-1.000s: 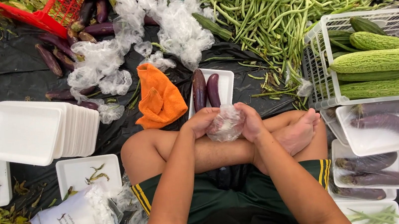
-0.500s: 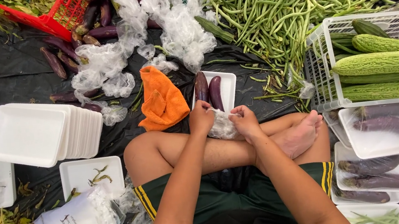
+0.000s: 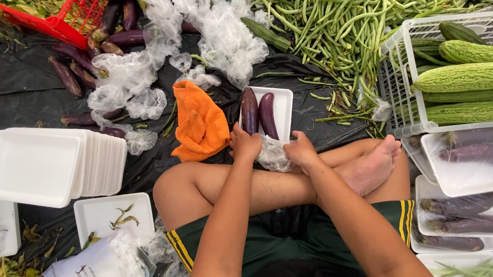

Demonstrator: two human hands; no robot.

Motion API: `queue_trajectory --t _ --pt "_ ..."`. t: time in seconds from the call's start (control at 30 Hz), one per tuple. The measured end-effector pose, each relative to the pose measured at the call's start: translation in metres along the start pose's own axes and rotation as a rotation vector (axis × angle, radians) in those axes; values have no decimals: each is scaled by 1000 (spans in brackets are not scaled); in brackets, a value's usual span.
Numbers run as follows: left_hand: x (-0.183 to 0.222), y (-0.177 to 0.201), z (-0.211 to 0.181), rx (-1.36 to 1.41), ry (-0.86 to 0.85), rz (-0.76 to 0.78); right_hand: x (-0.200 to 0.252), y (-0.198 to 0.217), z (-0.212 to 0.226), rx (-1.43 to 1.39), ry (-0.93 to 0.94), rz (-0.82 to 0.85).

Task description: Wiping eggplants and packaging them into foam trays with plastic wrap.

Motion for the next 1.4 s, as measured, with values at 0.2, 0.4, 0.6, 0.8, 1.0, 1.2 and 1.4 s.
queue_trajectory --t 0.2,0.4,0.6,0.8,1.0,1.2,1.4 --pt "-33 -12 23 175 8 134 31 13 38 -85 -13 31" --pt "-25 -3 15 270 34 206 40 15 48 -159 -69 18" --pt "-2 14 -1 373 4 166 37 15 44 -246 -4 -20" --pt "71 56 -38 382 -146 71 67 35 56 -302 86 -72" --pt "172 94 -47 331 -221 41 161 89 72 -290 163 29" --pt "241 40 46 425 -224 60 248 115 16 -251 113 210" --pt "276 2 110 464 -180 154 280 106 -59 -220 26 330"
Point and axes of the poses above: each hand's wrist, its own x-axis away from the middle knuckle, its own y-axis out of the back of the hand, z = x × y, the point moved 2 cm from there along -x, towards the middle knuckle, and after that the axes turned 2 degrees about y, right-handed, at the moved point
